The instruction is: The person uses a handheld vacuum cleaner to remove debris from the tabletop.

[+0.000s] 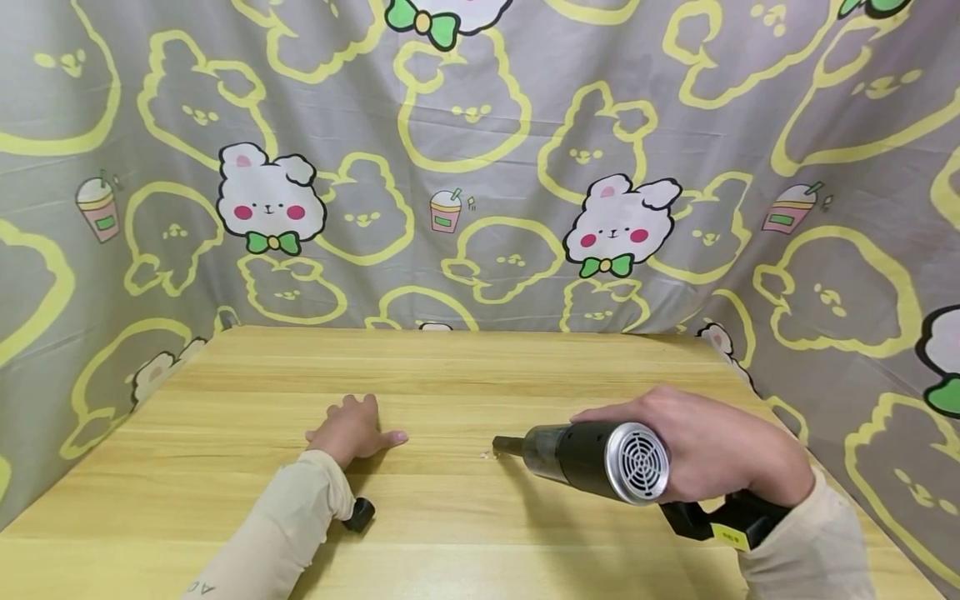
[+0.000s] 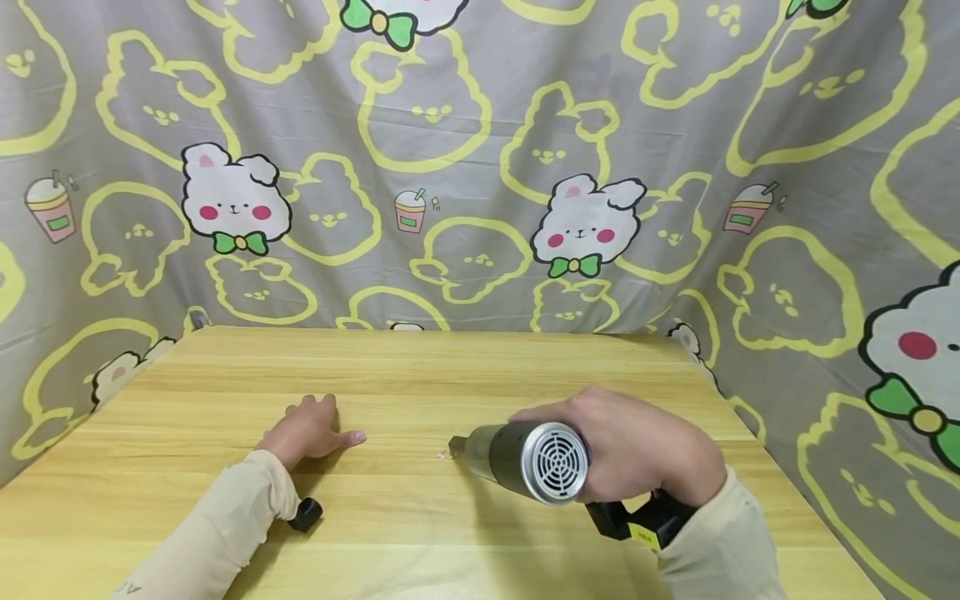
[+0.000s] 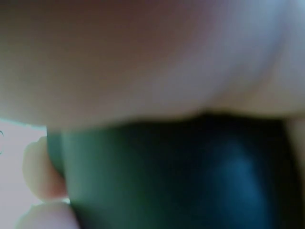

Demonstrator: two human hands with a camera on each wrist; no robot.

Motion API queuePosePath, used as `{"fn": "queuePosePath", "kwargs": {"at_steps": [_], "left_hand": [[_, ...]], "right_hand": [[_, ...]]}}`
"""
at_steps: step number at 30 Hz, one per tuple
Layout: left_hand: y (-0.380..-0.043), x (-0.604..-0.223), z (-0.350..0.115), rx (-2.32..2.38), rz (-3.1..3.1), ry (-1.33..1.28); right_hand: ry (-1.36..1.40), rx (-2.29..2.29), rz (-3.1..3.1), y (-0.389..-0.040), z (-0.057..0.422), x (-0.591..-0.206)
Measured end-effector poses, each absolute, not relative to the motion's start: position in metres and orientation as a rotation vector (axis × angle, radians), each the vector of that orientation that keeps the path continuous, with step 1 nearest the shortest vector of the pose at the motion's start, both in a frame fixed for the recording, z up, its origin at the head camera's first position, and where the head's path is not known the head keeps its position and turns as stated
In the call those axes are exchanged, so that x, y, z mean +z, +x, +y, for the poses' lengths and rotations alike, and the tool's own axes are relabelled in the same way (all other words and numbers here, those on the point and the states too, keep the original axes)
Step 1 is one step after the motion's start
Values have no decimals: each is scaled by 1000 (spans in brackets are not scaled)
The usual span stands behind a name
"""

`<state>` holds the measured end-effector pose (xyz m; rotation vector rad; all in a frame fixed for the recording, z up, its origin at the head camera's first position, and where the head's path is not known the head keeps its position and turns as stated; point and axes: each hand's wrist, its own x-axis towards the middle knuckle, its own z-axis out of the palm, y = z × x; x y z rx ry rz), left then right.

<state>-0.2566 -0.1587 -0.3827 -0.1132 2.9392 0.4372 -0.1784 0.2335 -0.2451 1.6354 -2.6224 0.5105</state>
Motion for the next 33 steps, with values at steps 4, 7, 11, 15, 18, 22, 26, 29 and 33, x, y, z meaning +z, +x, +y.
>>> {"fn": "queuePosePath", "kwargs": {"at_steps": [4,7,11,15,18,22,26,29,33], "left_hand": [[-257,-383,-158,436,2940,-109],[-258,-383,-159,434,2942,-107],[-258,-383,-158,429,2945,-106],[-258,-382,-158,429,2945,-103],[-258,-383,-159,428,2943,-102],[-258,-383,-159,428,2941,-104],[-258,-383,-159,427,2945,-103],[-258,-383,-159,427,2947,-100],[-258,-383,-160,428,2949,-103]], "right_hand": [[1641,501,-2612,-178,233,-245],[1640,499,-2614,-177,233,-245],[1651,500,-2608,-177,232,-246],[1671,507,-2597,-177,232,-246],[1680,509,-2587,-176,231,-246],[1691,506,-2567,-176,230,-246],[1698,504,-2560,-176,229,-246],[1692,501,-2568,-176,228,-247],[1684,496,-2571,-175,228,-246]]}}
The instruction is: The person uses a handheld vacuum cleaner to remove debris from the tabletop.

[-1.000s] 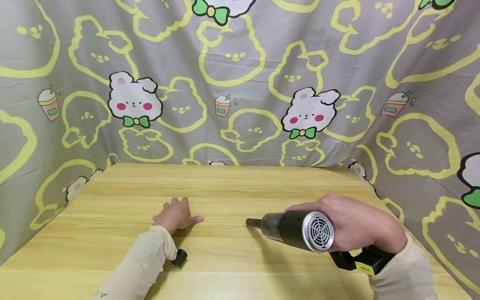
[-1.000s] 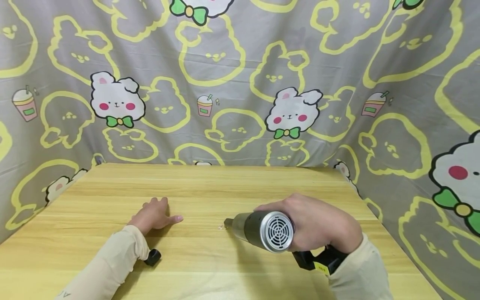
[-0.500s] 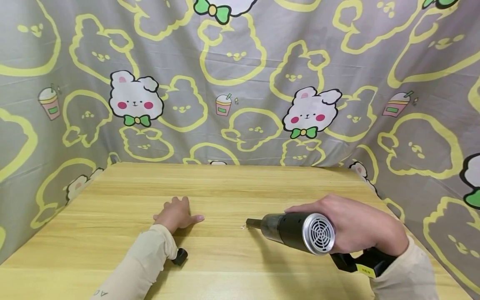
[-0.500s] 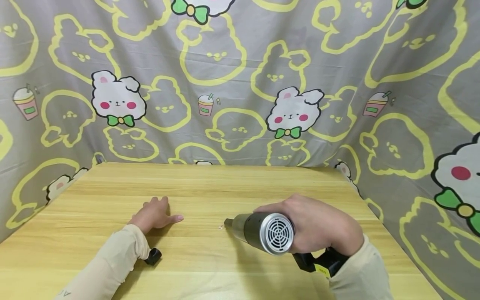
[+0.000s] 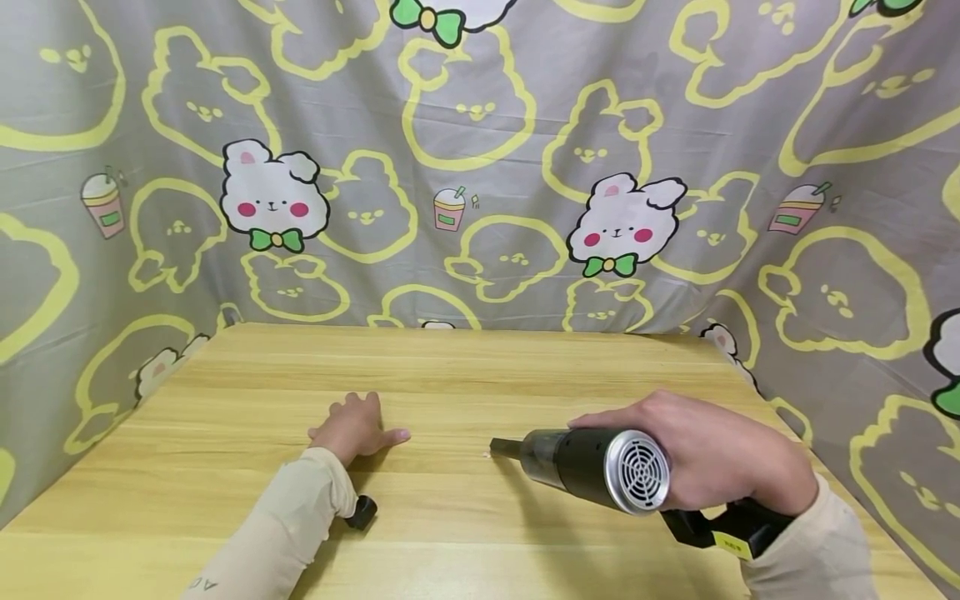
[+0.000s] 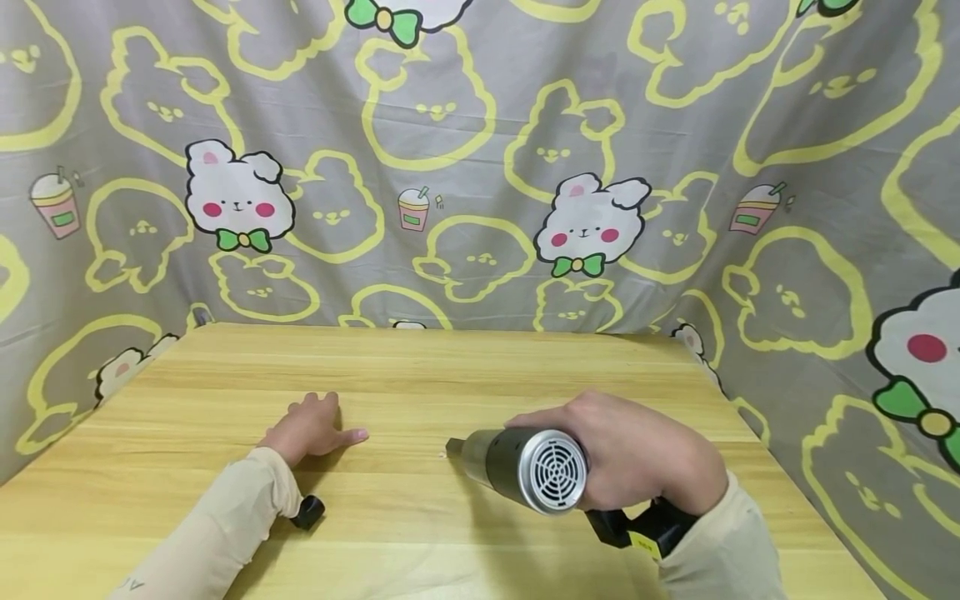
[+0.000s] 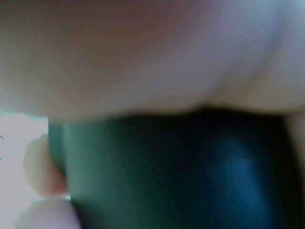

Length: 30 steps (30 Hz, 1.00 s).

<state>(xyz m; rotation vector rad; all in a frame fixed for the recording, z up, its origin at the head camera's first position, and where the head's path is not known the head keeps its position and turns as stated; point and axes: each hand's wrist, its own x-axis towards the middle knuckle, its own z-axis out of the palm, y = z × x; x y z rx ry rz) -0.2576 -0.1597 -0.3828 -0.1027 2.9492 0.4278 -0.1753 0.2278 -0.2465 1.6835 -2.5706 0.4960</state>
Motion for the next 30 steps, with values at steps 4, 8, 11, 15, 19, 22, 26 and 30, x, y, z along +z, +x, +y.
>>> {"fn": "queuePosePath", "kwargs": {"at_steps": [4,8,11,15,19,22,26,30], "left_hand": [[-257,-382,-159,428,2951,-102],[-257,-382,-159,427,2953,-102],[-257,-383,-159,433,2953,-102],[-257,-382,-159,442,2951,-99],[-257,-381,-158,444,2943,-102],[-257,-381,-158,449,2939,-106],[-256,-380,-158,449,2937,-99],[-257,-379,-158,450,2935,-93]], "right_hand": [[1683,512,-2590,-175,228,-247],[1674,507,-2601,-174,227,-247],[1673,503,-2602,-174,227,-247],[1689,525,-2604,-174,229,-246],[1711,533,-2586,-174,231,-245],[1716,531,-2583,-173,231,-245],[1675,513,-2604,-173,233,-244],[1664,502,-2603,-173,234,-243]]}}
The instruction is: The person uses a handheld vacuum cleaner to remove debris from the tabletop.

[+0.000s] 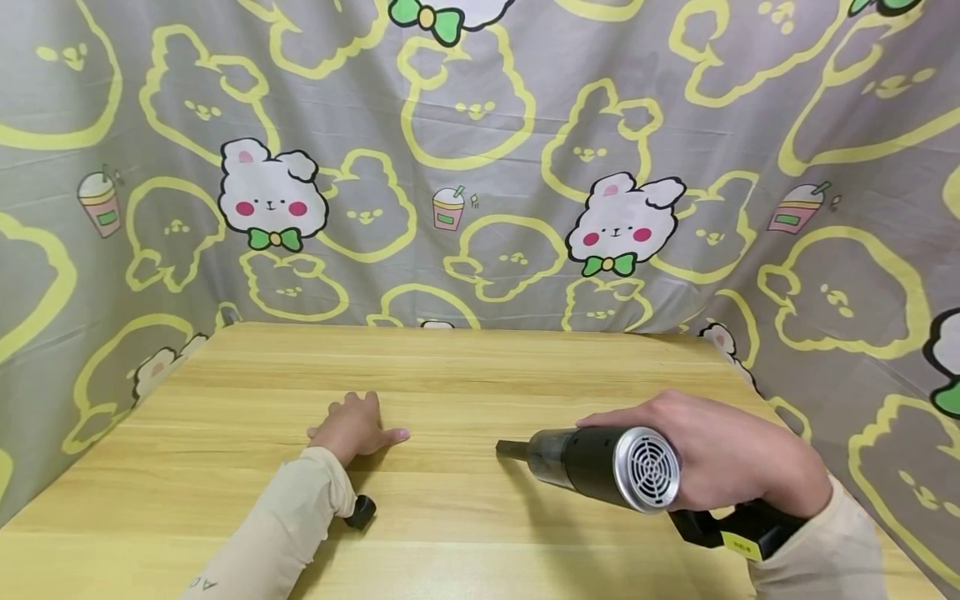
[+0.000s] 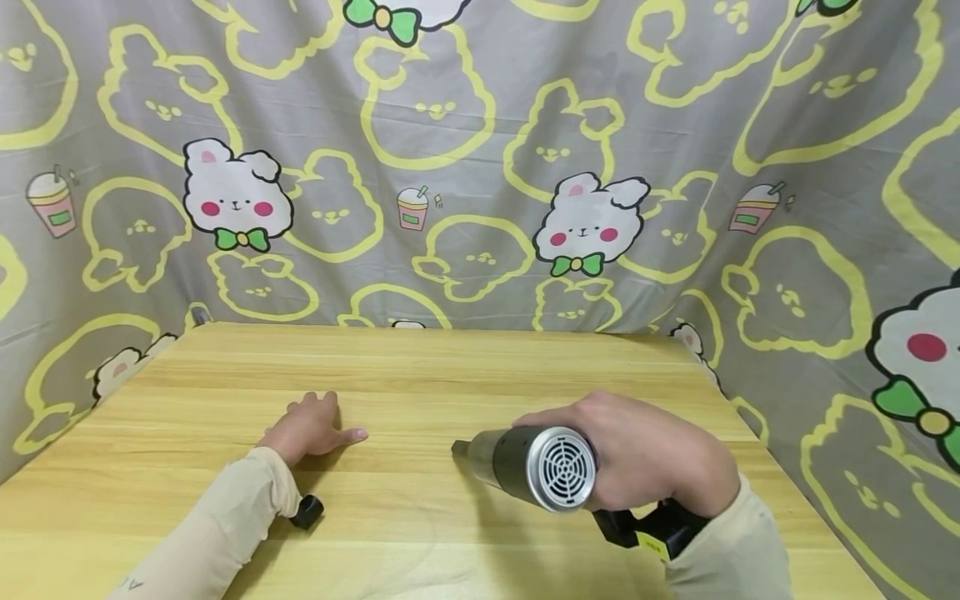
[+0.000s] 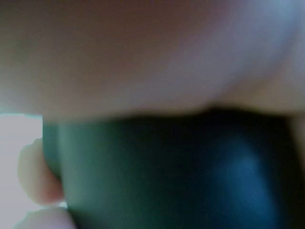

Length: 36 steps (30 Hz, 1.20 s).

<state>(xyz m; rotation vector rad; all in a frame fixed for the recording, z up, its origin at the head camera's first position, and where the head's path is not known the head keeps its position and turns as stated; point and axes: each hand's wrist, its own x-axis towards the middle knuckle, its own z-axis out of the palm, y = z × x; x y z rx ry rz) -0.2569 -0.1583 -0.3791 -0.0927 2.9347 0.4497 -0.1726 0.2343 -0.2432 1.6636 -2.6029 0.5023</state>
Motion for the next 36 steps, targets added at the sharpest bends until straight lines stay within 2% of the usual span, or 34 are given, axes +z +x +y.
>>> {"fn": "queuePosePath", "kwargs": {"at_steps": [7,15,23,36], "left_hand": [[-257,-380,-158,451,2939,-93],[-257,-379,-157,455,2938,-97],[-254,-380,-157,453,2943,-94],[-254,-381,-158,448,2958,-92]], "right_hand": [[1680,495,-2575,-177,235,-245],[1551,535,-2539,-198,231,-255],[1219,887,-2504,-227,230,-272],[448,1375,-2206,-263,202,-321]]}}
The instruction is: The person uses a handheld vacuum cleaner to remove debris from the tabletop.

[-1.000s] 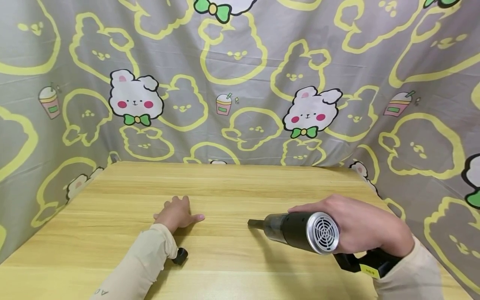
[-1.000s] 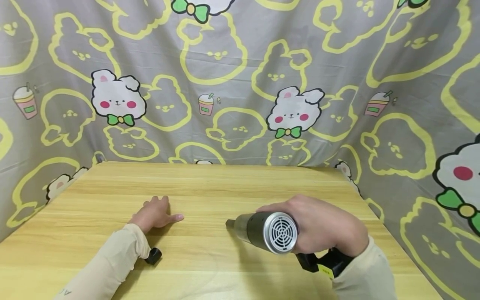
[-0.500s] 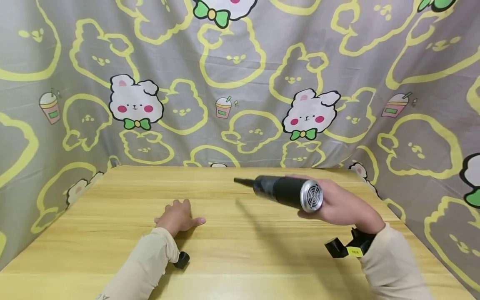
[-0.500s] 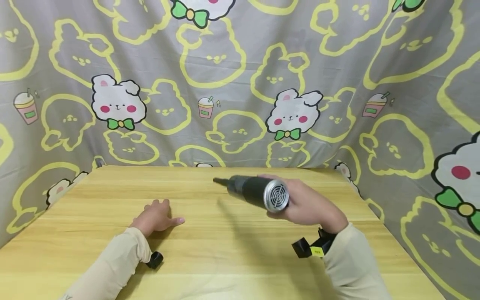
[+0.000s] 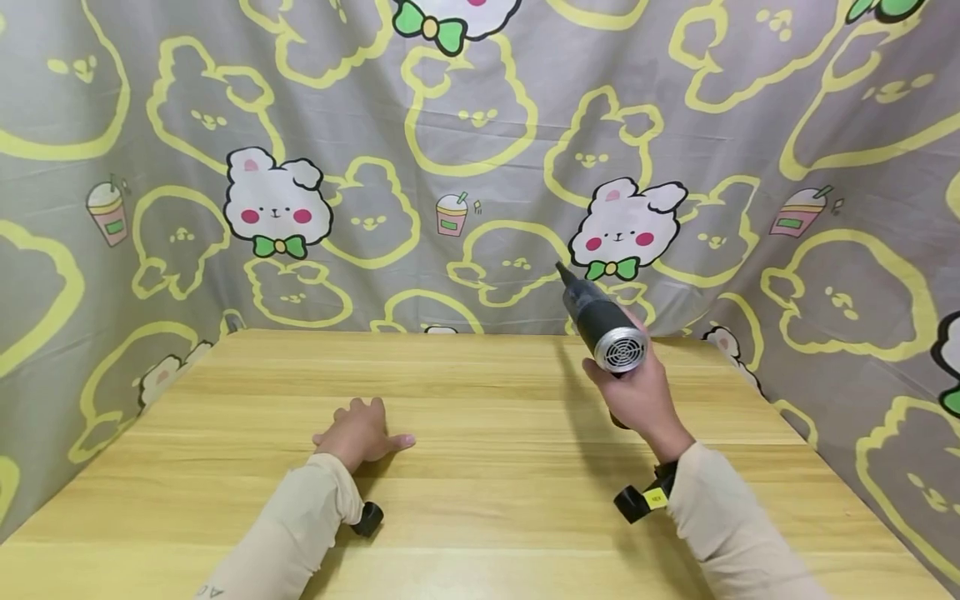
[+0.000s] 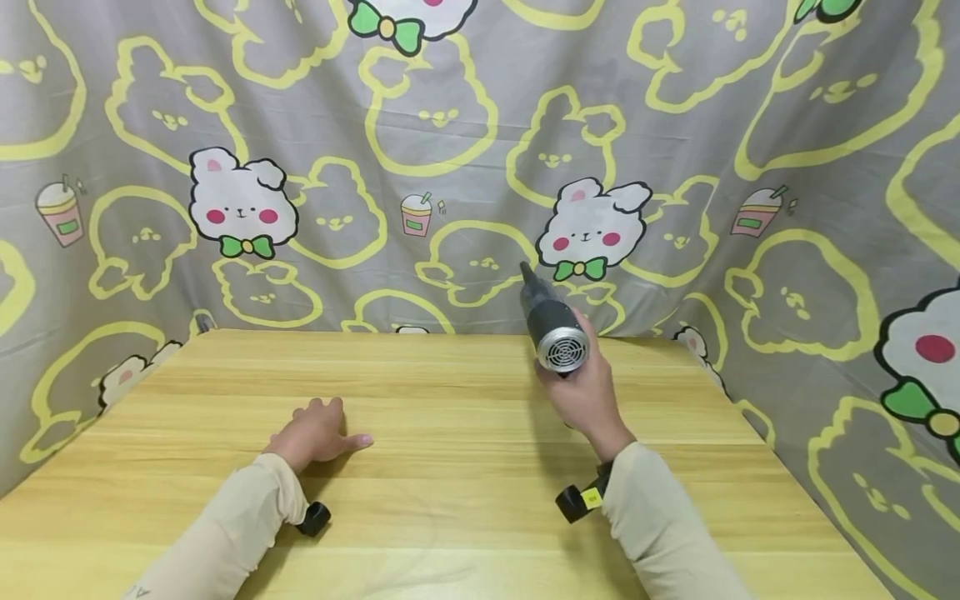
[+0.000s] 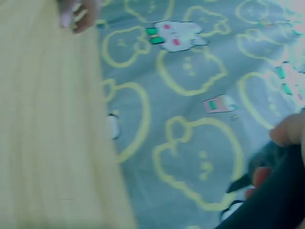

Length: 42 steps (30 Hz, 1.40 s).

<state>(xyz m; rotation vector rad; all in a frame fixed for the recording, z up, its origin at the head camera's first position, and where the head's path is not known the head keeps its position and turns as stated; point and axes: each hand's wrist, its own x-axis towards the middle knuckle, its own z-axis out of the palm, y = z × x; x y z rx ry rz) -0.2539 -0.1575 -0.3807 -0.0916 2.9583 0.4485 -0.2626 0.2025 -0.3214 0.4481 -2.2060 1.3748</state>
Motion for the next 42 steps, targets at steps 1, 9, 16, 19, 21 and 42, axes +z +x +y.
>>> {"fn": "queuePosePath", "kwargs": {"at_steps": [1,9,16,19,21,42], "left_hand": [[-254,-381,-157,451,2958,-91],[-254,-384,-158,459,2972,-93],[-254,-382,-158,447,2981,-82],[-253,-382,-158,447,2977,-82],[-253,-382,-158,450,2975,-82],[-256,-381,-158,455,2967,-94]], "right_hand": [[402,1390,-2189,-264,200,-325],[186,1519,-1983,-273,186,-350],[-28,1713,-1907,-277,175,-364],[-60,1751,-1908,-277,171,-369],[-45,1752,-1908,-276,169,-372],[95,1506,-2160,-272,170,-379]]}}
